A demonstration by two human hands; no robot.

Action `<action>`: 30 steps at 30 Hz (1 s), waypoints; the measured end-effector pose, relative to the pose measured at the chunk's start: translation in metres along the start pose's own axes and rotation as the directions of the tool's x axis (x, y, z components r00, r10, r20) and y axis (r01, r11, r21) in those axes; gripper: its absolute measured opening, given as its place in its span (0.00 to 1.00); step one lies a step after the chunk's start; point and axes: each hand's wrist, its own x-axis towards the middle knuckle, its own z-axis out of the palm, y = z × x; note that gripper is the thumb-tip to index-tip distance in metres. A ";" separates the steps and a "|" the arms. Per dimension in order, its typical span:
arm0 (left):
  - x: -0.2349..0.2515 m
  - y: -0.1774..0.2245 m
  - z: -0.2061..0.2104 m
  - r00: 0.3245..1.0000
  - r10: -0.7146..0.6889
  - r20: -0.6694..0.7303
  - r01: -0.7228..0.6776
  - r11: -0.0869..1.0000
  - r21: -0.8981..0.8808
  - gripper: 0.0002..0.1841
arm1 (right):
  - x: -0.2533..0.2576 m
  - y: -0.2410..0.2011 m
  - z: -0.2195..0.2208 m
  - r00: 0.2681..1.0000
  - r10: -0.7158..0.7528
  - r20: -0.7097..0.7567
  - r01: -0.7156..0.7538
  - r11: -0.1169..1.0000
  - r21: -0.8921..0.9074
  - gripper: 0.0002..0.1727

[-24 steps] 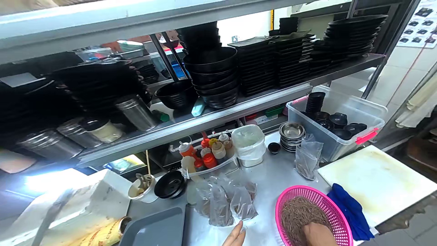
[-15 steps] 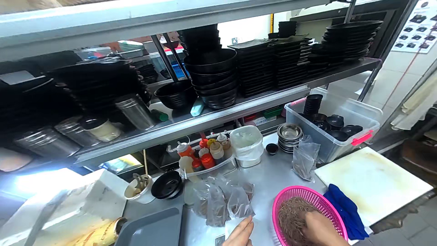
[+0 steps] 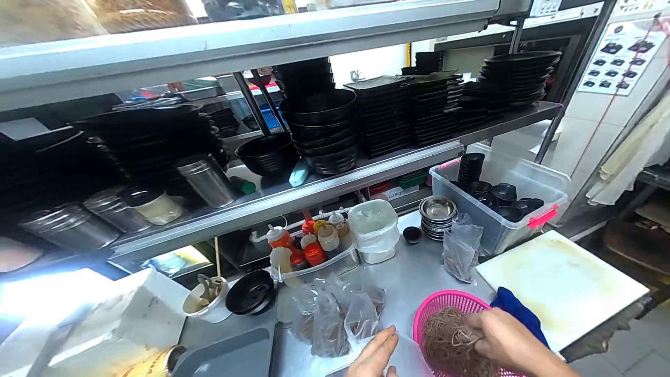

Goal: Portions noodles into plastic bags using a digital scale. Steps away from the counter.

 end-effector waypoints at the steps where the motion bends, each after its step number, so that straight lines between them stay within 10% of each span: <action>1: 0.003 0.003 0.002 1.000 0.004 0.002 -0.004 1.000 0.001 0.22 | -0.007 0.000 -0.017 0.998 -0.042 -0.055 0.042 0.999 0.003 0.11; 22: 0.130 0.052 0.094 0.903 -0.261 0.342 0.318 0.940 -0.124 0.24 | -0.118 -0.065 -0.301 0.855 -0.265 -0.446 0.405 0.878 0.256 0.10; 30: 0.120 0.063 0.105 0.926 -0.248 0.286 0.354 0.833 -0.425 0.25 | -0.078 -0.047 -0.238 0.894 -0.278 -0.352 0.390 0.868 0.306 0.08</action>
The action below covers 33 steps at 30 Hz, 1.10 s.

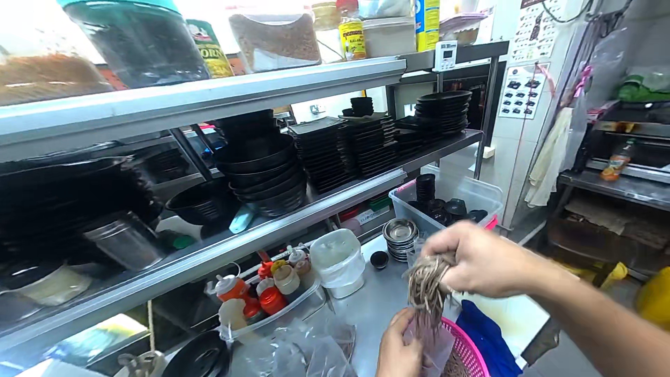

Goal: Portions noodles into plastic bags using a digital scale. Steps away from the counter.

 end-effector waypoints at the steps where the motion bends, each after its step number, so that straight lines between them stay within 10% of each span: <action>1: -0.004 -0.002 0.000 1.000 0.017 -0.023 -0.018 1.000 -0.018 0.24 | 0.002 0.020 0.023 0.999 0.012 0.045 -0.011 1.000 -0.024 0.08; 7: -0.011 -0.037 -0.005 0.991 0.134 -0.008 -0.130 0.972 0.196 0.31 | 0.001 0.111 0.158 0.944 0.131 0.303 -0.063 0.973 -0.224 0.11; 14: -0.009 -0.041 -0.002 0.992 0.121 0.016 -0.117 0.905 0.409 0.34 | -0.001 0.111 0.149 0.957 0.137 0.255 -0.113 0.988 -0.107 0.15; 20: -0.007 -0.042 -0.007 0.989 0.147 0.025 -0.146 0.923 0.355 0.33 | -0.006 0.110 0.142 0.944 0.184 0.274 -0.203 0.978 0.041 0.12; 24: -0.008 -0.042 -0.007 0.993 0.116 -0.027 -0.106 0.963 0.246 0.35 | -0.019 0.119 0.147 0.982 0.187 -0.017 -0.187 0.982 -0.018 0.18; 28: -0.015 -0.029 -0.007 0.996 0.014 -0.084 -0.016 1.000 -0.023 0.37 | -0.055 0.141 0.167 0.963 0.268 0.022 -0.264 0.931 0.251 0.30; 33: -0.018 -0.027 -0.004 0.992 0.075 -0.104 -0.077 0.997 -0.018 0.36 | -0.077 0.154 0.240 0.942 0.333 -0.036 -0.267 0.812 0.518 0.19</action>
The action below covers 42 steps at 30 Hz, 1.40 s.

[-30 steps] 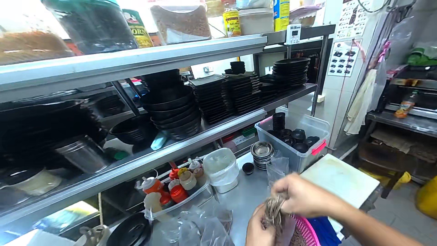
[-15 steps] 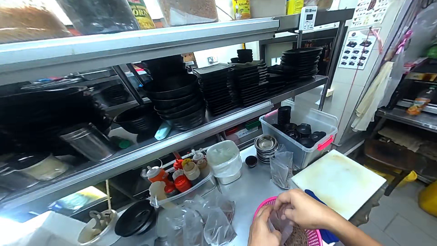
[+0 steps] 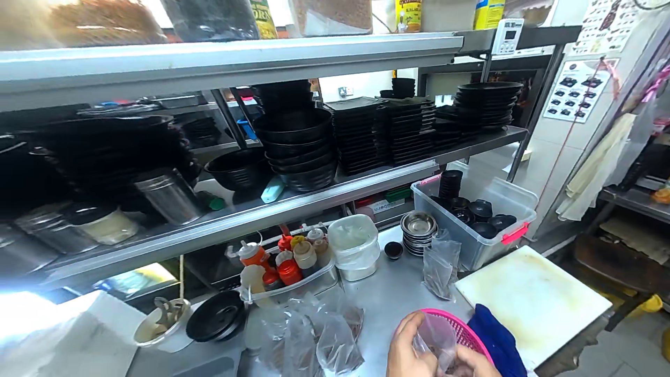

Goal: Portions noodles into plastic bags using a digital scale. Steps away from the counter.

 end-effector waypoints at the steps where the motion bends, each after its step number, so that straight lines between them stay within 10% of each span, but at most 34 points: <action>1: 0.000 -0.001 0.000 1.000 0.022 -0.004 -0.022 0.999 0.036 0.36 | 0.000 0.001 0.006 0.999 0.002 -0.044 0.000 1.000 0.030 0.13; 12: -0.004 -0.001 -0.003 0.998 0.069 0.004 -0.068 0.998 -0.008 0.34 | -0.016 -0.064 -0.033 0.992 0.032 -0.122 -0.087 0.871 -0.484 0.12; 19: -0.014 -0.011 -0.004 0.968 0.251 0.007 -0.246 0.945 0.216 0.32 | 0.018 -0.106 -0.011 0.983 -0.177 0.039 0.176 0.877 -0.447 0.15; 25: -0.054 0.004 -0.052 0.979 0.148 -0.141 -0.127 0.981 0.147 0.31 | 0.003 -0.132 -0.007 0.886 -0.430 -0.172 0.407 0.900 -0.157 0.05; 32: -0.103 0.001 -0.111 0.948 -0.056 -0.314 -0.002 0.983 -0.182 0.34 | 0.009 -0.060 0.001 0.973 -0.203 -0.105 0.179 0.962 -0.205 0.08; 42: -0.148 -0.071 -0.133 0.778 -0.066 -0.625 0.018 0.996 -0.082 0.31 | 0.016 0.016 0.033 0.998 -0.043 -0.046 0.015 0.870 -0.493 0.15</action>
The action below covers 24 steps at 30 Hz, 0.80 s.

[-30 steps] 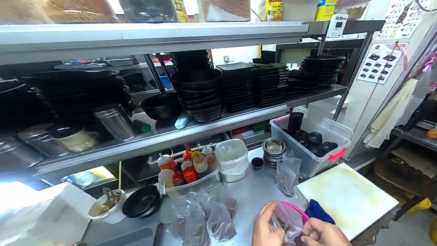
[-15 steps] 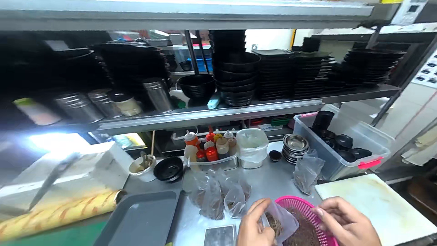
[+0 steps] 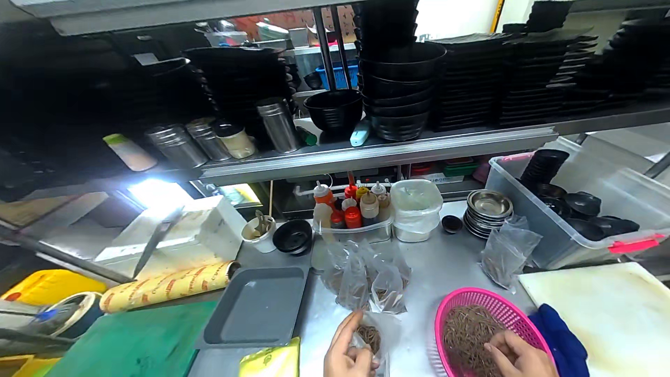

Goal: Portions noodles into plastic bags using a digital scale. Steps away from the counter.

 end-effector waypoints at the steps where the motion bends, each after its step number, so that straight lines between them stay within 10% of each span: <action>1: 0.000 -0.014 -0.004 1.000 -0.010 -0.017 0.011 0.999 0.050 0.29 | 0.002 0.005 0.006 1.000 0.012 0.008 -0.012 0.997 -0.076 0.15; 5: 0.007 -0.069 -0.028 0.996 -0.072 0.053 0.044 0.912 0.408 0.21 | 0.006 0.024 0.028 0.989 0.076 0.128 -0.039 0.962 -0.271 0.19; 14: 0.009 -0.048 -0.039 0.992 -0.082 0.096 0.005 0.785 0.619 0.14 | 0.011 0.052 0.065 0.853 0.384 0.353 -0.112 0.796 -0.594 0.31; 24: 0.003 -0.031 -0.047 0.997 -0.072 0.018 0.038 0.697 0.716 0.16 | 0.022 0.051 0.048 0.901 0.256 0.350 -0.043 0.857 -0.514 0.13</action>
